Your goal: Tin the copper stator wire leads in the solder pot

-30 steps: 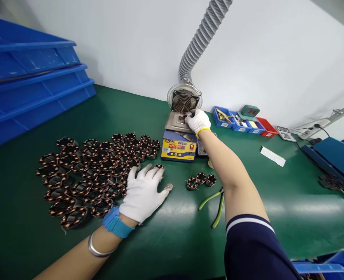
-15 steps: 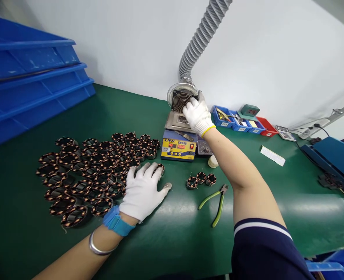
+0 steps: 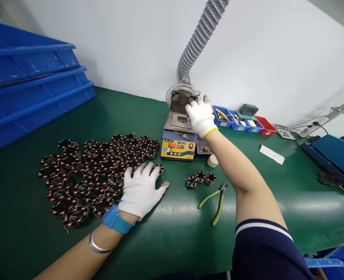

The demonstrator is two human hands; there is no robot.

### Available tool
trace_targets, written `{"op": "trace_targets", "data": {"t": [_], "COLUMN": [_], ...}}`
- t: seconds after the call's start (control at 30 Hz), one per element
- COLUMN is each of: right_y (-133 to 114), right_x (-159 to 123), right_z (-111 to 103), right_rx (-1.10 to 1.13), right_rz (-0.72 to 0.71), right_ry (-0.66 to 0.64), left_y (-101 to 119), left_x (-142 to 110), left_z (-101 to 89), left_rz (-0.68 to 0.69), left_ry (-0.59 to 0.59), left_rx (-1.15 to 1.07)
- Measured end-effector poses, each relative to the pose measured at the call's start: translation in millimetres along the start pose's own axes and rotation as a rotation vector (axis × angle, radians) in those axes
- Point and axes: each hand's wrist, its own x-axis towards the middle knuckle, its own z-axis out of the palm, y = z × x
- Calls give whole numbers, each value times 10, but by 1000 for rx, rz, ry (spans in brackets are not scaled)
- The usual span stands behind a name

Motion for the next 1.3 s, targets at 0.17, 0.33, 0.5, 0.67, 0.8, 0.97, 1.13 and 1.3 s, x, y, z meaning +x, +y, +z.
{"op": "trace_targets", "data": {"t": [0.17,0.33,0.5,0.67,0.8,0.97,1.13,1.3], "right_y": [198,627,804,625,398,363,899,1451], "right_x": [-723,-1703,-2229,-2223,-2476,-2952,-2840,-2304], "right_z": [-380,-478,-238,-155,-259,-288,-249,-104], "right_rx": [-49,133,39,-48,-192,-199,-308,-269], "right_rz": [237,538,632,556,660,762,799,769], "right_ry": [-40,-401,-597,-584,-542,-644,-561,-392], "left_y": [-47,-79,-16,98,115,106,131,142], "left_x": [-11,-19,-34,-88,-104,-102,-137,-156], "left_z": [28,66,40,-16,13,50,40,35], "left_rz": [34,114,163,81,38,-14,-29,-60], "left_ry": [-28,-63,-26,-50,-95,-141,-152,-155], "left_rx": [47,68,-55,-384,-527,-567,-617,-694]}}
